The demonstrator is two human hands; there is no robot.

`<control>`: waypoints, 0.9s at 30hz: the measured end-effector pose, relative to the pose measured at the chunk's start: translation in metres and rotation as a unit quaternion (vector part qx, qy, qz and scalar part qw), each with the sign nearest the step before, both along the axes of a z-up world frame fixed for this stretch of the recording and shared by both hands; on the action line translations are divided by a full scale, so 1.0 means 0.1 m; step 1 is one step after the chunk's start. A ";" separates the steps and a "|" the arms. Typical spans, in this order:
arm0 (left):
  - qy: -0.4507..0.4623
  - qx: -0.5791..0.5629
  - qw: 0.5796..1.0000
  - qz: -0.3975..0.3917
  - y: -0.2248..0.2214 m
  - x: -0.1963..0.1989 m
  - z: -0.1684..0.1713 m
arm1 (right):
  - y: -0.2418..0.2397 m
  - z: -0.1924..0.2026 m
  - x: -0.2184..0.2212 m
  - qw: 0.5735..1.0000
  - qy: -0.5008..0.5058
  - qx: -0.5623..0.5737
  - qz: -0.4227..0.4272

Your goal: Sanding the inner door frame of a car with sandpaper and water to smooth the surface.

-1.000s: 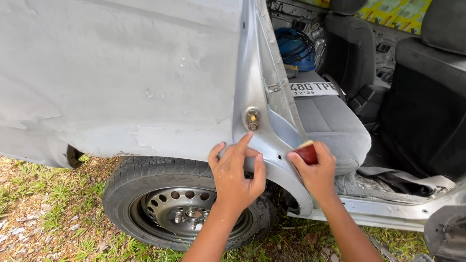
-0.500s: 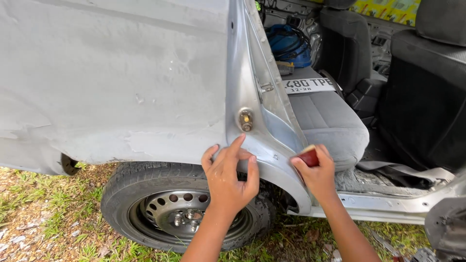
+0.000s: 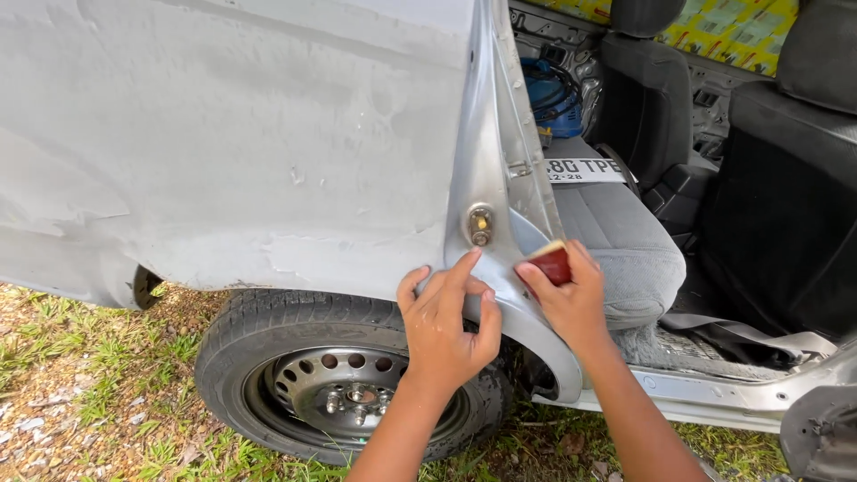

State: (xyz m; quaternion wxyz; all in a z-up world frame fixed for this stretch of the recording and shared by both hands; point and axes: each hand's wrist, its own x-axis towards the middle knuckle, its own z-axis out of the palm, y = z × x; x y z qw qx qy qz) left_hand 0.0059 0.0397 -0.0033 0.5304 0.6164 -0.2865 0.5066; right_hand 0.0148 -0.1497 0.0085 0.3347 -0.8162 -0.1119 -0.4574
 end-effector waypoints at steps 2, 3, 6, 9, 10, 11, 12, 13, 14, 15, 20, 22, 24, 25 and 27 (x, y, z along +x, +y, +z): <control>0.004 -0.005 1.000 -0.013 0.05 -0.03 0.02 | -0.09 -0.12 0.04 1.000 0.004 0.007 -0.008; 0.011 -0.006 0.999 -0.030 0.07 -0.06 0.02 | -0.15 -0.19 0.05 1.000 0.011 0.017 -0.019; 0.009 -0.001 1.000 -0.026 0.08 -0.06 0.02 | 0.22 0.23 0.26 0.999 -0.037 -0.012 0.023; 0.015 -0.004 0.999 -0.030 0.07 -0.07 0.04 | 0.22 0.22 0.32 1.000 -0.008 -0.010 0.026; 0.019 -0.004 0.999 -0.031 0.06 -0.08 0.01 | 0.15 0.11 0.22 1.000 -0.005 -0.011 0.024; 0.017 -0.003 0.999 -0.030 0.07 -0.06 0.01 | 0.09 0.04 0.14 0.999 0.020 0.009 0.023; 0.014 -0.003 1.000 -0.028 0.07 -0.05 0.01 | 0.04 -0.03 0.07 0.998 0.044 0.029 0.022; 0.013 -0.003 1.000 -0.027 0.08 -0.06 0.01 | -0.01 -0.07 0.10 0.998 0.042 0.029 0.023; 0.015 -0.005 0.999 -0.032 0.08 -0.07 0.02 | -0.06 -0.10 0.12 0.998 0.042 0.028 0.022; 0.017 -0.006 0.999 -0.038 0.08 -0.09 0.02 | -0.12 -0.14 0.15 0.998 0.042 0.029 0.021; 0.014 -0.008 1.000 -0.025 0.04 -0.07 0.05 | 0.26 0.27 0.26 0.998 0.037 0.042 0.041; 0.016 -0.009 1.000 -0.021 0.03 -0.04 0.04 | 0.30 0.22 0.16 0.996 0.053 0.060 0.033; 0.010 -0.010 1.000 -0.014 0.03 -0.02 0.02 | 0.31 0.10 -0.04 0.998 0.053 0.033 -0.008; 0.009 -0.013 1.000 -0.012 0.06 -0.02 0.03 | 0.31 0.10 -0.08 0.998 0.052 0.030 -0.006; -0.004 0.042 0.998 0.053 0.10 -0.02 0.04 | 0.28 0.09 -0.17 0.982 0.159 0.094 -0.040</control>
